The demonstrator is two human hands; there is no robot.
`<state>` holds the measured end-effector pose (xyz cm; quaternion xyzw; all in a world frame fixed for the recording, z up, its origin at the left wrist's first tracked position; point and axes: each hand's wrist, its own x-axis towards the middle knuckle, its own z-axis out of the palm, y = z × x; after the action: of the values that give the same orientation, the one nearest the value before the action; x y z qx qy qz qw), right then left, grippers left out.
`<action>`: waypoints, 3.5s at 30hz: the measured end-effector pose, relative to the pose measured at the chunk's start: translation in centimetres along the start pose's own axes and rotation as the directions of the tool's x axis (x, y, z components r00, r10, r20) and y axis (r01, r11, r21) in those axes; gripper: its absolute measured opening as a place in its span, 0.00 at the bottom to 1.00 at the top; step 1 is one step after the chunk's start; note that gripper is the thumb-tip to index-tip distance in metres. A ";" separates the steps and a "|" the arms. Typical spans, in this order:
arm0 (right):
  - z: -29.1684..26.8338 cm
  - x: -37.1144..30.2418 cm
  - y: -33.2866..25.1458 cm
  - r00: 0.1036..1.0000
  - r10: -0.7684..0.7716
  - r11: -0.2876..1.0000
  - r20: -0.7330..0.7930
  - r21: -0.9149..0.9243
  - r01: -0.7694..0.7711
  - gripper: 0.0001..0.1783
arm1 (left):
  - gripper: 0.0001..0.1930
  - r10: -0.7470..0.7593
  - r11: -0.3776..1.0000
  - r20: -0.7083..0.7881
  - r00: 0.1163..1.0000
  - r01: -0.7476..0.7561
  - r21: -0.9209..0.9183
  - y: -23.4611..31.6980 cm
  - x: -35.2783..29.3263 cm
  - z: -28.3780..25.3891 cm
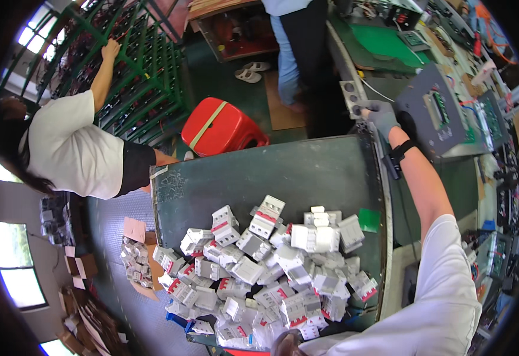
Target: Assembling internal electronic components, circuit boards, and wiring inside a metal chassis on an industrial assembly line.
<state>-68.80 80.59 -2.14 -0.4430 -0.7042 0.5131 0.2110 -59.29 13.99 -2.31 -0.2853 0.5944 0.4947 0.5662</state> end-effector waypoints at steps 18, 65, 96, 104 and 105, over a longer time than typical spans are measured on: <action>0.4 -58.5 -14.7 0.852 -0.267 0.902 0.451 -0.196 0.386 0.22 | 0.24 0.234 0.802 0.683 0.692 -0.535 0.267 4.1 -15.2 3.1; -19.2 -120.7 8.0 0.599 0.280 0.948 -0.750 0.120 -0.294 0.07 | 0.14 -0.706 -0.191 0.697 -0.128 -0.913 -0.361 -49.6 -29.5 13.9; -26.3 -119.0 16.1 0.311 0.337 0.707 -0.889 0.021 -0.707 0.08 | 0.10 -0.580 -0.489 0.809 -0.099 -0.751 -0.443 -52.8 -26.6 15.7; -25.9 -119.1 15.9 0.174 0.310 0.766 -0.935 0.137 -0.629 0.07 | 0.11 -0.605 -0.517 0.794 -0.054 -0.731 -0.444 -52.4 -26.6 15.5; -25.8 -119.1 15.9 0.172 0.311 0.765 -0.935 0.139 -0.628 0.07 | 0.11 -0.607 -0.517 0.793 -0.054 -0.731 -0.445 -52.4 -26.6 15.5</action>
<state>18.81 -4.43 12.07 -0.8716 -0.3453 0.1036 0.3324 -0.86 4.01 11.23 0.9324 0.2503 0.0646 0.2524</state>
